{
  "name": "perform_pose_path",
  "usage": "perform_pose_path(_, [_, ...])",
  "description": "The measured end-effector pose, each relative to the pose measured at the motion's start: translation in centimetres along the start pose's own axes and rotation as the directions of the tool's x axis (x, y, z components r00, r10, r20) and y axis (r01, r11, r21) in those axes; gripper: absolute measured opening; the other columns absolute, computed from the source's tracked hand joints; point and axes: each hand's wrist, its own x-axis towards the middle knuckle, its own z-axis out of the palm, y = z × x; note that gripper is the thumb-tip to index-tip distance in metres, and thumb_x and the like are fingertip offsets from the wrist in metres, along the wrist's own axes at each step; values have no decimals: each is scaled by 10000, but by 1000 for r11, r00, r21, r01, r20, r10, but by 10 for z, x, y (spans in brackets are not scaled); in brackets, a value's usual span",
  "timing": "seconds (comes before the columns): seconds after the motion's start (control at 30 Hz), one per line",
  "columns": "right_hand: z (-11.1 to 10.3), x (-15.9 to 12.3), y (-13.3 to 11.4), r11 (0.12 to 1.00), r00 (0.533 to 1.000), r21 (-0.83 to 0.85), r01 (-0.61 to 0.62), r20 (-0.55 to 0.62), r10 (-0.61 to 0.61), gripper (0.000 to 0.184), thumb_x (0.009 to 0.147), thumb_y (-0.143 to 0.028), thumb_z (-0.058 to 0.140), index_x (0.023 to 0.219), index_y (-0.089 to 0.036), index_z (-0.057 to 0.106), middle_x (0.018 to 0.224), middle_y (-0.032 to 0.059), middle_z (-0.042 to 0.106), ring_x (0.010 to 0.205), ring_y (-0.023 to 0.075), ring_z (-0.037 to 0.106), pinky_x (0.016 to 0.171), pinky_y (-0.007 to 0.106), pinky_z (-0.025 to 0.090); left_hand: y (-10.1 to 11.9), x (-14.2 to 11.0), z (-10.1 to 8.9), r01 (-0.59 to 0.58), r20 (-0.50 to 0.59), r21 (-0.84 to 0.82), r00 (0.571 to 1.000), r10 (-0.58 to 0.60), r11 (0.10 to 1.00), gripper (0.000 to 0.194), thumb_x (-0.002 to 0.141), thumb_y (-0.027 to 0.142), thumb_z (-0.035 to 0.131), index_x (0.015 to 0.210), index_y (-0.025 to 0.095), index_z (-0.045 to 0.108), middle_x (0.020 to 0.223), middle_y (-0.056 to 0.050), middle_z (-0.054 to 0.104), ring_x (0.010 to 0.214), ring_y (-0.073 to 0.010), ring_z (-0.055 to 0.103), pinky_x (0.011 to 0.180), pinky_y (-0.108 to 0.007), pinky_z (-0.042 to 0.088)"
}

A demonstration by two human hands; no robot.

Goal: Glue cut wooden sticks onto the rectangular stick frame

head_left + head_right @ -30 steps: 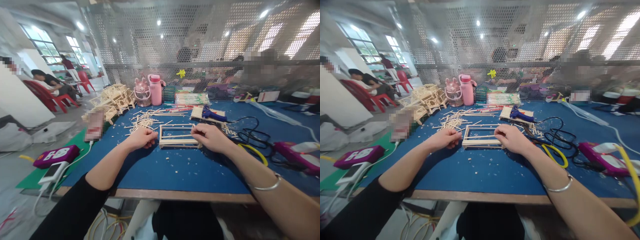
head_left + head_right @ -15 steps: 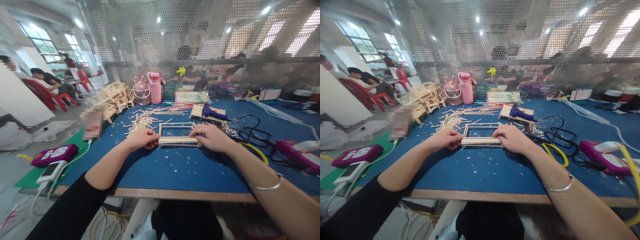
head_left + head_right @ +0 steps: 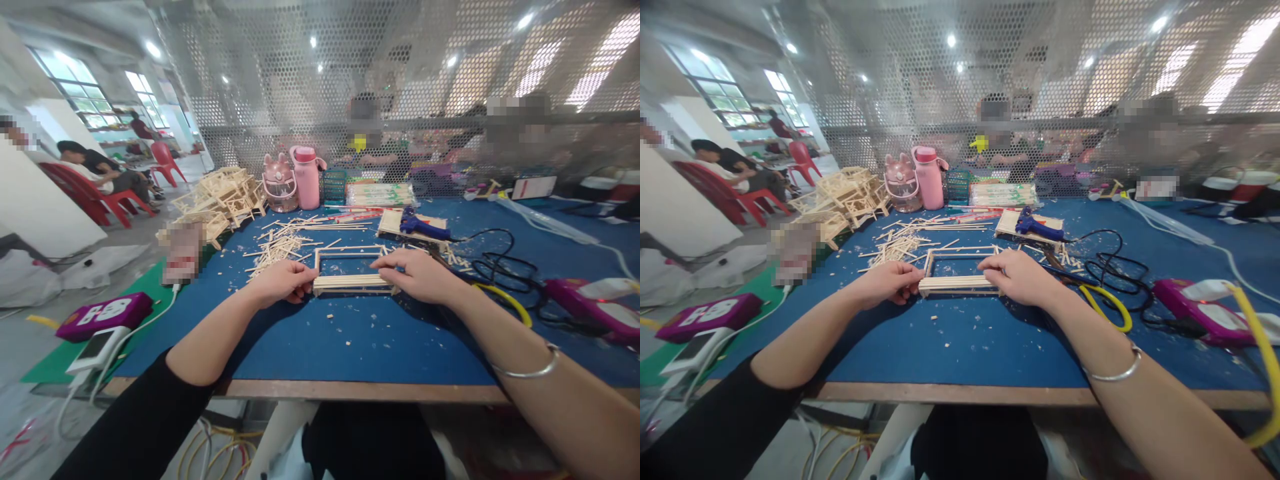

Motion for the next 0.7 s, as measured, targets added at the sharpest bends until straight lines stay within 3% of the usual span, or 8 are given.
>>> perform_pose_path(0.13, [7,4,-2,999,999,-9,40,5,-40,284,833,-168,450,941,-193,711,923,42,730,853,193,654,808,322,467,0,0,2,41,13,-111,999,-40,993,446,610,558,694,614,151,512,521,64,442,442,-40,366,407,-160,338])
perform_pose_path(0.27, [11,5,-5,998,1000,55,-1,-26,2,266,807,-156,478,901,-217,720,894,17,736,822,171,666,765,279,490,1,1,3,95,51,-216,995,-86,972,416,603,497,728,612,141,512,519,58,461,415,-25,340,378,-152,284])
perform_pose_path(0.7, [14,6,-4,990,998,131,-52,36,48,304,791,-128,474,928,-229,725,928,-7,736,853,166,678,785,273,518,2,2,4,138,79,-248,989,-122,959,366,620,444,738,689,123,576,553,45,526,436,-21,411,445,-164,375])
